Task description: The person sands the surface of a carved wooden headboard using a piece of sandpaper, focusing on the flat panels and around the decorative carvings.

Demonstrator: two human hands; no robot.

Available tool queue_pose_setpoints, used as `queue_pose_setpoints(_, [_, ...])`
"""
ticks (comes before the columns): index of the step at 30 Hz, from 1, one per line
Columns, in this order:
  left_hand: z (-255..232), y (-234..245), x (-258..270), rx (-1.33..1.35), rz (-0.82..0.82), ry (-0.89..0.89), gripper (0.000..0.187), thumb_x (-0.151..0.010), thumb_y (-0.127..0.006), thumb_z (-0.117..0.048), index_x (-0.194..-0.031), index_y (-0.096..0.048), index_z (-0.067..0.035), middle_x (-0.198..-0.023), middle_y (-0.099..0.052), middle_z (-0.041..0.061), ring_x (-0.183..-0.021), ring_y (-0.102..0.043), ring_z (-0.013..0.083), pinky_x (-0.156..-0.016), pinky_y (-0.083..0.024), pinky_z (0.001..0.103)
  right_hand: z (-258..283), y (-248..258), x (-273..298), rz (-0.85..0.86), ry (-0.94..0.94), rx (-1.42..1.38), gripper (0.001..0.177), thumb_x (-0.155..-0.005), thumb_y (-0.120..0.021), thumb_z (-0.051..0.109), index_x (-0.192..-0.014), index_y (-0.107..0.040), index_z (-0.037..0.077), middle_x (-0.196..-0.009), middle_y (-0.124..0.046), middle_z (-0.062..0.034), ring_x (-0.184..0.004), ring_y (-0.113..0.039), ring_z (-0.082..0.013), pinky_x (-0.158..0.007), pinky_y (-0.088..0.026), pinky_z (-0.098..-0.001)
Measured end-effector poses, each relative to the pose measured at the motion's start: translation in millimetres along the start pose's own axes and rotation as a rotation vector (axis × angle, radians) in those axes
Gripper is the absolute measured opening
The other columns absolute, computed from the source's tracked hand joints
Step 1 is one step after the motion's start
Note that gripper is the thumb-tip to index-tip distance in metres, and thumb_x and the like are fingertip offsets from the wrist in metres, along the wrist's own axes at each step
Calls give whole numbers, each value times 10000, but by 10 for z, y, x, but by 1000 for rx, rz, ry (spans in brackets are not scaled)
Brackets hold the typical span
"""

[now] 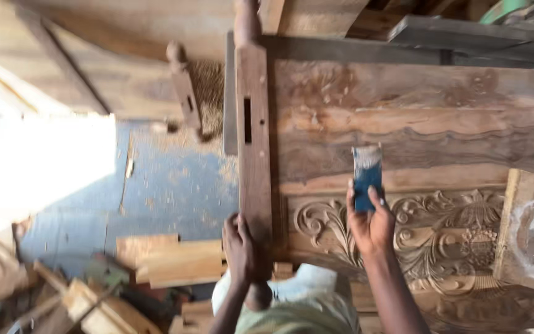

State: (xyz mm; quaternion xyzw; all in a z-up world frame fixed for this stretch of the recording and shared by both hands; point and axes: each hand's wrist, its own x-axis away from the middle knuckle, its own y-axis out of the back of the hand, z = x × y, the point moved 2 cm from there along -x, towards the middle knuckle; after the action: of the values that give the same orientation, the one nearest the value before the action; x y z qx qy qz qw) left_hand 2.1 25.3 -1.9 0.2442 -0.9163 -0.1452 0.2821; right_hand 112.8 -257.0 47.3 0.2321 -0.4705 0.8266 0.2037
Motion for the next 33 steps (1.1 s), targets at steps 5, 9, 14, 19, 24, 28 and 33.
queue_pose_setpoints(5, [33,-102,-50,-26,42,-5,508,-1061,-411,-443,-1316,-542,-24,-1261,-580,272,-1177,-550,439,-1006,-428,501,101,204,290,41,54,-81,289,-1019,-658,157,-1259,-656,-5,-1127,-720,-195,-1070,-686,-324,-933,-559,-454])
queue_pose_setpoints(9, [22,-61,-85,-58,25,-29,512,-1063,-412,-441,-1298,-549,-8,-1229,-602,269,-1162,-565,432,-997,-429,503,131,350,394,-41,149,-56,197,-1077,-640,214,-1218,-669,79,-1080,-723,-122,-984,-679,-268,-925,-545,-484])
queue_pose_setpoints(14, [91,-29,-40,15,28,-9,518,-1079,-378,-446,-1291,-544,-3,-1237,-609,258,-1164,-572,417,-1018,-431,488,57,557,491,64,212,-100,143,-1072,-660,156,-1202,-671,98,-1048,-710,-120,-965,-679,-280,-888,-551,-436])
queue_pose_setpoints(19, [232,-25,-61,36,98,34,534,-1075,-364,-457,-1328,-528,-16,-1319,-572,237,-1229,-542,387,-1073,-405,467,-111,581,541,13,216,-197,290,-1011,-637,54,-1301,-638,68,-1141,-689,-121,-1045,-674,-291,-935,-572,-417])
queue_pose_setpoints(24, [-123,0,-453,-122,233,-32,552,-1080,-325,-434,-1438,-443,-30,-1398,-439,253,-1308,-449,390,-1120,-339,509,-253,179,708,-22,308,59,567,-811,-587,30,-1376,-593,88,-1206,-683,-111,-1087,-670,-302,-915,-566,-477])
queue_pose_setpoints(28, [-530,277,-1156,-12,126,-451,510,-1109,-416,-328,-1482,-401,20,-1514,-394,245,-1412,-413,409,-1184,-325,533,-541,7,941,-103,480,129,534,-874,-616,43,-1404,-553,82,-1207,-654,-118,-1059,-650,-299,-888,-534,-462])
queue_pose_setpoints(33, [-1567,360,-2598,109,314,-826,436,-1106,-535,-263,-1426,-458,24,-1427,-458,219,-1350,-490,351,-1142,-434,471,-909,-522,849,-120,704,340,496,-942,-706,30,-1373,-480,129,-1227,-606,-76,-1049,-568,-245,-868,-480,-417])
